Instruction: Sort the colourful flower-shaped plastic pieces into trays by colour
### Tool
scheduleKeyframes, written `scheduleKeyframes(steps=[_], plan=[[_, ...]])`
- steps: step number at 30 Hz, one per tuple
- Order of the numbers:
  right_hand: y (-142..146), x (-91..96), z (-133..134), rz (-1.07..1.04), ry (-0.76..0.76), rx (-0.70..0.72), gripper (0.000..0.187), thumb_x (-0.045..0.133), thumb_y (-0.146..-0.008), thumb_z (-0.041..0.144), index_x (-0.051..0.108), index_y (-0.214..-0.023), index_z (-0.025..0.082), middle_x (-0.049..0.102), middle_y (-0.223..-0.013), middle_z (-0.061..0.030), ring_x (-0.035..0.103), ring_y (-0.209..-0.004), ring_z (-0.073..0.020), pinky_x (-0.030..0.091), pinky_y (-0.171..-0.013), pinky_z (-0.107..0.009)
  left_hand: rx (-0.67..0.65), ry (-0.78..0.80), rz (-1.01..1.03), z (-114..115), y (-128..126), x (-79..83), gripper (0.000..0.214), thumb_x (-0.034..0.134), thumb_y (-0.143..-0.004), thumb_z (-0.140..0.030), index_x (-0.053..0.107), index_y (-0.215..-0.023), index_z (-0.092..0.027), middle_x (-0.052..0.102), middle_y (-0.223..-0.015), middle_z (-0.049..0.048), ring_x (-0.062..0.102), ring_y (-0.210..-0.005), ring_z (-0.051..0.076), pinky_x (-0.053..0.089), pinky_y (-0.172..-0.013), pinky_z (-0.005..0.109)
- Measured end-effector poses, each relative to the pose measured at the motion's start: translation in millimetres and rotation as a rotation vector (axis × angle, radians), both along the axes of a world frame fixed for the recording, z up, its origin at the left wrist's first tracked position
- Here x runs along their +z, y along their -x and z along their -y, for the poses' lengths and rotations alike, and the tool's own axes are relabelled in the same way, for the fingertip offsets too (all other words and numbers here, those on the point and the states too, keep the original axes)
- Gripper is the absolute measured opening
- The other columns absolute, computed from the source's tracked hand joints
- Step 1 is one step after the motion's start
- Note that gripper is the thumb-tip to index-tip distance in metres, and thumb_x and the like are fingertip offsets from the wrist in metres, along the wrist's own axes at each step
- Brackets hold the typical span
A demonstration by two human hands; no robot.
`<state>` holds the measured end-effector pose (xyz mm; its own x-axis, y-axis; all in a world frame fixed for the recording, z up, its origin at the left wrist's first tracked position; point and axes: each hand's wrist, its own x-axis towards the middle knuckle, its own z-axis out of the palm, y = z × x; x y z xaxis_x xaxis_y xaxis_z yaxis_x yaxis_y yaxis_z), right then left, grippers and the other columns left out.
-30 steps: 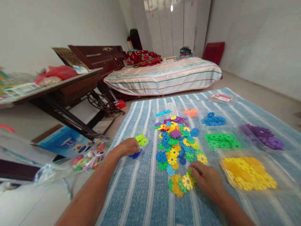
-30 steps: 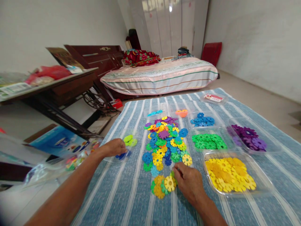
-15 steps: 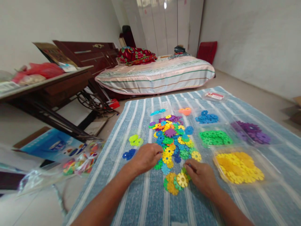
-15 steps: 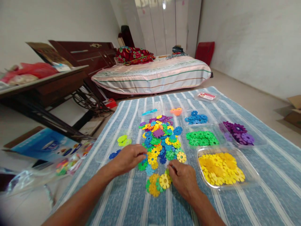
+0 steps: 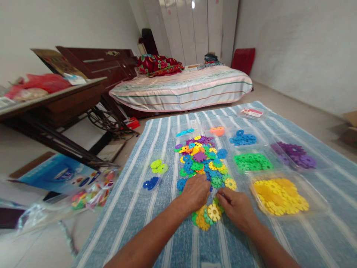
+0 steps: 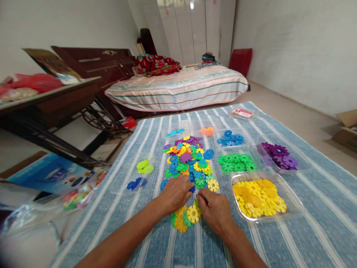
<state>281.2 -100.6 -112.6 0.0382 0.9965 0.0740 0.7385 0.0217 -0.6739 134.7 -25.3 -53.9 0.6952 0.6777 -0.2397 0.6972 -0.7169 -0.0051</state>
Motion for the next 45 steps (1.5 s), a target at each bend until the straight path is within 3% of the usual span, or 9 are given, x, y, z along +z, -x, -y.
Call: scheduleKeyframes(steps=[6,11,17,20,26,29,33,38,45], plan=[[0,-1.7,0,0.006,0.001,-0.003,0.03,0.038,-0.086,0.036,0.064,-0.08,0.023,0.067,-0.065,-0.0006,0.06,-0.058,-0.0143,0.034,-0.055,-0.023,-0.074,-0.048,0.046,4,3,-9.9,0.02,0.04,-0.087,-0.02,0.059,-0.083,-0.016,0.058,-0.09,0.0085,0.054,-0.089,0.022,0.045,-0.078,0.033],[-1,-3.5,1,0.011,0.012,0.003,0.031,0.037,-0.086,0.038,0.064,-0.081,0.023,0.067,-0.066,-0.0004,0.062,-0.061,-0.0156,0.035,-0.056,-0.024,0.037,-0.043,0.102,1,14,5.3,0.023,0.036,-0.089,-0.02,0.057,-0.08,-0.017,0.06,-0.084,0.0059,0.055,-0.082,0.019,0.043,-0.071,0.029],[-1,-4.5,5,-0.005,-0.025,0.016,0.032,0.037,-0.086,0.04,0.064,-0.082,0.023,0.066,-0.064,0.0004,0.062,-0.059,-0.0155,0.036,-0.055,-0.024,0.257,0.001,0.164,-21,73,55.2,0.027,0.035,-0.089,-0.025,0.059,-0.08,-0.018,0.061,-0.081,0.0033,0.056,-0.076,0.014,0.04,-0.07,0.024],[-1,-5.6,6,-0.012,-0.03,0.012,0.033,0.037,-0.086,0.041,0.065,-0.082,0.024,0.067,-0.065,0.0002,0.062,-0.06,-0.0155,0.037,-0.055,-0.024,0.426,-0.024,0.044,-35,111,76.0,0.03,0.034,-0.088,-0.027,0.061,-0.078,-0.017,0.063,-0.082,0.0039,0.058,-0.077,0.015,0.04,-0.068,0.024],[-2,-7.6,6,0.016,-0.022,0.022,0.033,0.037,-0.086,0.041,0.064,-0.082,0.024,0.068,-0.066,0.0005,0.063,-0.06,-0.0155,0.037,-0.056,-0.023,0.577,0.036,-0.317,-48,147,75.8,0.028,0.039,-0.083,-0.024,0.067,-0.082,-0.017,0.067,-0.089,0.009,0.062,-0.086,0.021,0.042,-0.07,0.027],[-3,-8.4,5,0.03,-0.008,0.031,0.033,0.036,-0.087,0.041,0.064,-0.082,0.023,0.066,-0.065,0.0011,0.062,-0.061,-0.0157,0.036,-0.056,-0.024,0.621,0.045,-0.399,-48,146,71.9,0.024,0.043,-0.08,-0.02,0.066,-0.082,-0.016,0.067,-0.092,0.0115,0.062,-0.09,0.024,0.043,-0.071,0.029],[-3,-11.0,4,0.033,0.003,0.031,0.033,0.036,-0.088,0.041,0.064,-0.084,0.024,0.067,-0.067,0.001,0.062,-0.063,-0.0158,0.035,-0.056,-0.024,0.666,-0.148,-0.298,-44,134,73.5,0.024,0.04,-0.08,-0.02,0.064,-0.085,-0.015,0.066,-0.095,0.0132,0.062,-0.087,0.026,0.043,-0.069,0.032],[-3,-11.3,3,0.029,0.007,0.032,0.033,0.036,-0.087,0.041,0.064,-0.083,0.024,0.067,-0.067,0.0007,0.062,-0.062,-0.0156,0.035,-0.056,-0.024,0.351,-0.022,0.062,-27,92,64.5,0.02,0.043,-0.083,-0.024,0.062,-0.082,-0.019,0.064,-0.086,0.0041,0.059,-0.08,0.017,0.042,-0.071,0.025],[-1,-2.8,4,0.004,-0.001,0.023,0.033,0.035,-0.087,0.038,0.063,-0.083,0.023,0.067,-0.067,-0.0005,0.062,-0.062,-0.0159,0.036,-0.057,-0.024,0.264,-0.036,0.081,-13,25,26.5,0.018,0.048,-0.082,-0.028,0.06,-0.092,-0.018,0.062,-0.096,0.0078,0.058,-0.093,0.022,0.045,-0.077,0.031]])
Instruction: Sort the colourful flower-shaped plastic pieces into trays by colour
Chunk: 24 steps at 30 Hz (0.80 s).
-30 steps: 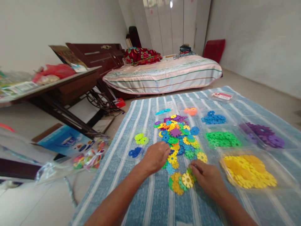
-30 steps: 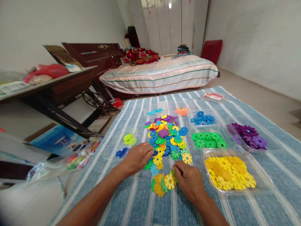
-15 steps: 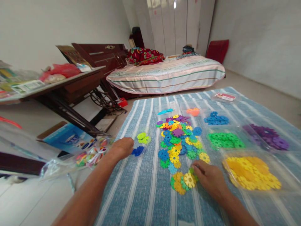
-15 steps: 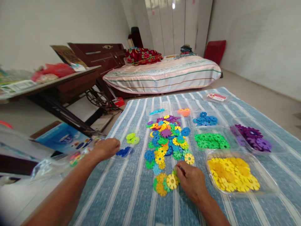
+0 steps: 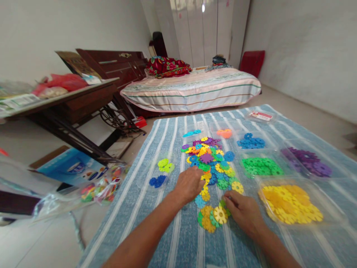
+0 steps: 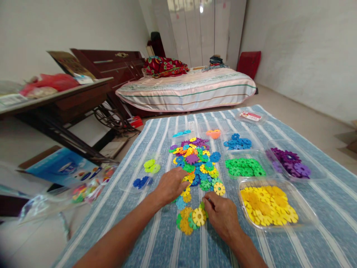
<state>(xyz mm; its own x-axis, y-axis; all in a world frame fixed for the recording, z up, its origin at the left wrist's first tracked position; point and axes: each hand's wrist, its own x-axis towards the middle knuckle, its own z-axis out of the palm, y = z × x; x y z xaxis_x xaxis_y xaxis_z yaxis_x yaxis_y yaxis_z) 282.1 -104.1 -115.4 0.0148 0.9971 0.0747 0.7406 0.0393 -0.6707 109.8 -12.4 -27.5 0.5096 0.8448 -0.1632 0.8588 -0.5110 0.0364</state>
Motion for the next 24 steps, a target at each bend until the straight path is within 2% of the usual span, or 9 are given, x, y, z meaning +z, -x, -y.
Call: scheduleKeyframes(steps=[5,12,15,19,22,24], plan=[[0,1.0,-2,0.008,0.011,0.001,0.03,0.036,-0.086,0.036,0.063,-0.081,0.024,0.067,-0.066,-0.0002,0.062,-0.062,-0.0153,0.036,-0.057,-0.023,0.015,-0.041,-0.008,-4,-19,-19.0,0.022,0.049,-0.084,-0.033,0.059,-0.095,-0.017,0.061,-0.1,0.01,0.056,-0.099,0.025,0.046,-0.081,0.034],[1,6.8,-4,0.017,0.027,0.013,0.028,0.038,-0.087,0.032,0.064,-0.079,0.022,0.067,-0.07,-0.0001,0.062,-0.065,-0.0133,0.034,-0.059,-0.022,0.043,-0.066,-0.004,-8,-22,-23.4,0.026,0.036,-0.09,-0.027,0.059,-0.091,-0.016,0.061,-0.097,0.0115,0.057,-0.095,0.025,0.045,-0.08,0.035],[1,7.1,-4,0.01,0.019,0.017,0.028,0.039,-0.087,0.031,0.064,-0.079,0.022,0.067,-0.07,0.0001,0.061,-0.064,-0.0127,0.034,-0.059,-0.021,0.038,-0.083,-0.003,-7,-21,-21.4,0.03,0.031,-0.092,-0.025,0.059,-0.088,-0.016,0.062,-0.094,0.0119,0.058,-0.092,0.024,0.045,-0.079,0.035],[0,6.3,-5,0.014,0.011,0.015,0.028,0.039,-0.087,0.032,0.064,-0.08,0.022,0.067,-0.069,-0.0004,0.062,-0.064,-0.0133,0.034,-0.058,-0.022,0.06,-0.08,0.038,-7,-21,-11.8,0.031,0.032,-0.091,-0.027,0.06,-0.084,-0.017,0.063,-0.089,0.0097,0.059,-0.086,0.022,0.043,-0.074,0.031],[0,7.9,-5,0.019,0.02,0.022,0.029,0.038,-0.086,0.032,0.064,-0.079,0.022,0.067,-0.068,-0.0009,0.061,-0.063,-0.0135,0.033,-0.056,-0.022,0.033,-0.007,0.176,-10,-31,-2.5,0.029,0.037,-0.088,-0.027,0.06,-0.071,-0.016,0.061,-0.075,0.0044,0.057,-0.075,0.017,0.041,-0.068,0.027],[0,8.8,-5,0.023,0.027,0.025,0.029,0.038,-0.085,0.032,0.065,-0.079,0.022,0.068,-0.068,-0.0015,0.062,-0.062,-0.014,0.032,-0.055,-0.022,0.01,0.085,0.306,-9,-47,2.8,0.029,0.041,-0.084,-0.025,0.057,-0.061,-0.016,0.057,-0.063,0.0004,0.053,-0.065,0.014,0.037,-0.06,0.024]])
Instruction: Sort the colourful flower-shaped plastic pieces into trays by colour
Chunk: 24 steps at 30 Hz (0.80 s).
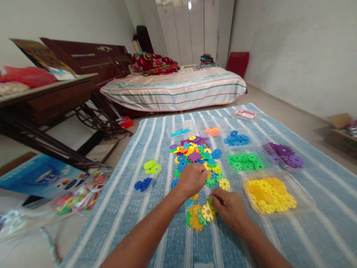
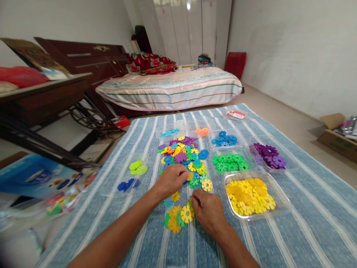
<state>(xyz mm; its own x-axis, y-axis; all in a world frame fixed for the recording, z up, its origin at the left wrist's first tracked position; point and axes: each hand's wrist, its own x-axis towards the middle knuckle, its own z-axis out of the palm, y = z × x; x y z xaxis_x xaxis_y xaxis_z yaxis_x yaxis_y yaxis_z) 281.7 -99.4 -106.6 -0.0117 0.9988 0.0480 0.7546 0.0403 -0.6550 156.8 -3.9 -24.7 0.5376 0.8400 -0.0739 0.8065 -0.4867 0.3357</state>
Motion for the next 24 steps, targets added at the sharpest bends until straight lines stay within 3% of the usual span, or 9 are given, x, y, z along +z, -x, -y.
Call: scheduleKeyframes(steps=[4,6,8,12,17,21,24], plan=[[0,-3.9,1,0.04,-0.009,-0.023,0.031,0.038,-0.083,0.031,0.066,-0.074,0.02,0.069,-0.066,-0.0049,0.062,-0.06,-0.0167,0.03,-0.052,-0.024,-0.141,0.21,0.267,11,-48,7.4,0.022,0.048,-0.077,-0.025,0.059,-0.06,-0.015,0.052,-0.056,-0.0031,0.049,-0.058,0.01,0.033,-0.052,0.02],[-1,-6.7,2,0.064,-0.017,-0.04,0.031,0.039,-0.081,0.029,0.066,-0.071,0.018,0.069,-0.067,-0.0077,0.062,-0.061,-0.0184,0.03,-0.052,-0.025,-0.163,0.209,0.324,15,-65,9.7,0.02,0.05,-0.076,-0.027,0.063,-0.066,-0.015,0.057,-0.061,-0.0023,0.051,-0.061,0.01,0.034,-0.053,0.02],[-2,-7.4,2,0.049,-0.009,-0.03,0.03,0.039,-0.081,0.029,0.066,-0.073,0.019,0.069,-0.068,-0.0069,0.062,-0.062,-0.018,0.031,-0.052,-0.025,-0.133,0.137,0.299,13,-67,11.0,0.019,0.049,-0.076,-0.026,0.064,-0.069,-0.016,0.061,-0.066,-0.0008,0.053,-0.064,0.012,0.036,-0.056,0.021],[-2,-1.2,2,0.001,0.043,0.037,0.027,0.04,-0.085,0.032,0.064,-0.081,0.022,0.067,-0.067,-0.0005,0.061,-0.06,-0.0142,0.032,-0.055,-0.023,-0.061,0.068,0.097,-4,-23,10.2,0.018,0.047,-0.076,-0.022,0.063,-0.068,-0.017,0.062,-0.068,0.0005,0.055,-0.066,0.013,0.037,-0.058,0.022],[-1,3.6,2,0.075,0.051,0.048,0.023,0.042,-0.085,0.031,0.063,-0.081,0.023,0.066,-0.068,-0.0001,0.06,-0.062,-0.0144,0.03,-0.055,-0.023,0.077,0.036,-0.273,-12,45,0.5,0.014,0.054,-0.074,-0.028,0.061,-0.067,-0.018,0.062,-0.07,0.0011,0.058,-0.07,0.016,0.037,-0.059,0.023],[-1,1.4,3,0.077,0.046,0.041,0.023,0.042,-0.085,0.03,0.063,-0.082,0.023,0.067,-0.07,0.0004,0.06,-0.062,-0.0139,0.03,-0.056,-0.022,0.057,0.082,-0.314,2,58,-10.9,0.018,0.059,-0.073,-0.037,0.06,-0.072,-0.019,0.062,-0.077,0.0015,0.059,-0.074,0.017,0.039,-0.062,0.024],[-1,-0.2,4,0.062,0.038,0.038,0.023,0.041,-0.085,0.03,0.063,-0.083,0.024,0.068,-0.071,0.0008,0.061,-0.063,-0.0141,0.032,-0.056,-0.022,0.056,0.001,-0.298,12,53,-14.7,0.025,0.057,-0.076,-0.043,0.058,-0.082,-0.019,0.062,-0.087,0.0047,0.059,-0.083,0.02,0.042,-0.068,0.028]])
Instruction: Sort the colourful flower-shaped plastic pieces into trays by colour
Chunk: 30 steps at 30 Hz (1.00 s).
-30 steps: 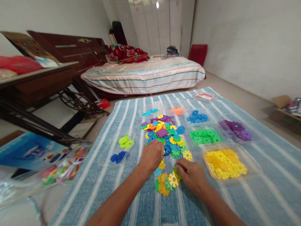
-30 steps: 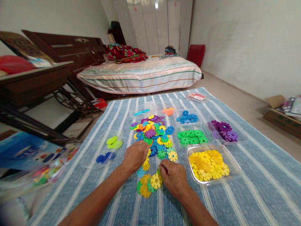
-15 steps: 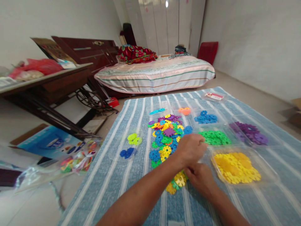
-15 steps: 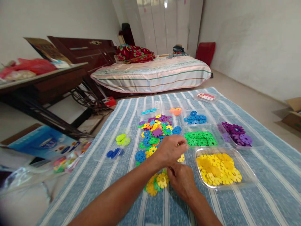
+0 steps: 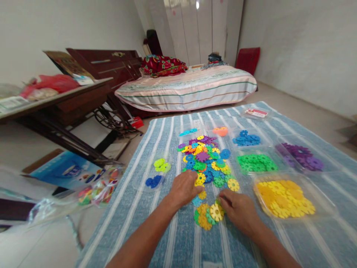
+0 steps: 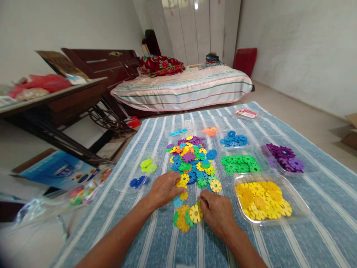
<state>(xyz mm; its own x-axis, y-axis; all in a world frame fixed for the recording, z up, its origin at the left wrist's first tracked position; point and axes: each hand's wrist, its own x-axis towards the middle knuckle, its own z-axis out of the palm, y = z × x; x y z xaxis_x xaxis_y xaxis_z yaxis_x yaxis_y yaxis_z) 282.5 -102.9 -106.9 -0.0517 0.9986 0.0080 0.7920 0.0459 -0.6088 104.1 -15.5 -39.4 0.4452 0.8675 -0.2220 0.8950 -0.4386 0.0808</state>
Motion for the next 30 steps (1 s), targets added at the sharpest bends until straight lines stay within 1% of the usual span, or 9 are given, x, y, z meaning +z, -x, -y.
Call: scheduleKeyframes(steps=[4,9,13,16,21,23,25,28,30], plan=[[1,-1.4,1,0.002,-0.007,-0.004,0.025,0.04,-0.085,0.031,0.063,-0.082,0.024,0.068,-0.07,0.0001,0.062,-0.064,-0.0151,0.033,-0.057,-0.023,0.034,-0.087,-0.018,5,-10,-0.7,0.031,0.055,-0.078,-0.044,0.057,-0.093,-0.017,0.06,-0.097,0.009,0.057,-0.095,0.025,0.045,-0.076,0.033],[1,-5.9,2,0.026,-0.005,-0.006,0.027,0.038,-0.086,0.032,0.063,-0.083,0.024,0.068,-0.07,-0.0003,0.063,-0.065,-0.0169,0.034,-0.057,-0.024,0.039,-0.117,-0.054,5,-15,-7.4,0.029,0.051,-0.082,-0.04,0.059,-0.095,-0.015,0.06,-0.101,0.0112,0.055,-0.099,0.027,0.045,-0.081,0.035],[-1,-7.8,1,0.019,0.017,0.015,0.027,0.037,-0.087,0.032,0.063,-0.085,0.025,0.068,-0.073,-0.0001,0.063,-0.069,-0.0169,0.034,-0.059,-0.024,0.011,-0.139,-0.062,4,-15,-11.9,0.03,0.043,-0.087,-0.037,0.061,-0.092,-0.014,0.061,-0.097,0.0121,0.056,-0.097,0.026,0.045,-0.081,0.035],[-1,-5.0,0,0.028,0.013,0.006,0.025,0.039,-0.087,0.032,0.063,-0.085,0.025,0.068,-0.073,0.0005,0.063,-0.068,-0.0167,0.034,-0.059,-0.024,-0.004,-0.152,-0.034,4,-12,-11.0,0.032,0.036,-0.09,-0.034,0.062,-0.088,-0.015,0.062,-0.094,0.0115,0.057,-0.094,0.024,0.045,-0.08,0.034],[0,-1.7,-1,0.019,0.014,-0.005,0.023,0.041,-0.086,0.031,0.063,-0.083,0.024,0.068,-0.073,0.0004,0.063,-0.068,-0.0158,0.032,-0.058,-0.023,0.068,-0.184,0.013,-5,-3,-6.9,0.031,0.033,-0.091,-0.028,0.061,-0.084,-0.017,0.062,-0.088,0.0085,0.058,-0.083,0.019,0.043,-0.074,0.03],[0,-2.1,-2,0.006,0.017,-0.008,0.023,0.042,-0.086,0.03,0.064,-0.084,0.023,0.068,-0.073,0.0002,0.063,-0.068,-0.0151,0.032,-0.058,-0.023,0.094,-0.196,0.077,-10,0,-5.6,0.031,0.035,-0.089,-0.028,0.061,-0.077,-0.017,0.061,-0.081,0.0063,0.058,-0.077,0.017,0.041,-0.07,0.027],[1,-2.2,-2,-0.012,0.017,-0.006,0.022,0.043,-0.086,0.03,0.064,-0.085,0.023,0.069,-0.074,-0.0001,0.062,-0.068,-0.0145,0.032,-0.059,-0.022,0.109,-0.178,0.191,-14,0,-4.3,0.03,0.038,-0.086,-0.026,0.059,-0.068,-0.016,0.059,-0.072,0.0031,0.055,-0.069,0.015,0.038,-0.065,0.025],[1,-0.8,-3,-0.029,0.011,-0.008,0.022,0.043,-0.086,0.029,0.064,-0.083,0.023,0.069,-0.074,-0.0002,0.062,-0.068,-0.014,0.032,-0.059,-0.022,0.146,-0.074,0.414,-18,-5,-1.5,0.028,0.043,-0.08,-0.026,0.054,-0.057,-0.016,0.05,-0.058,-0.0018,0.049,-0.059,0.011,0.033,-0.056,0.021],[1,0.4,-3,-0.036,0.009,-0.01,0.021,0.043,-0.086,0.028,0.063,-0.083,0.023,0.069,-0.075,-0.0002,0.062,-0.069,-0.014,0.032,-0.059,-0.022,0.169,0.026,0.554,-18,-14,1.4,0.028,0.045,-0.077,-0.028,0.051,-0.052,-0.015,0.044,-0.053,-0.0036,0.044,-0.054,0.009,0.029,-0.051,0.02]])
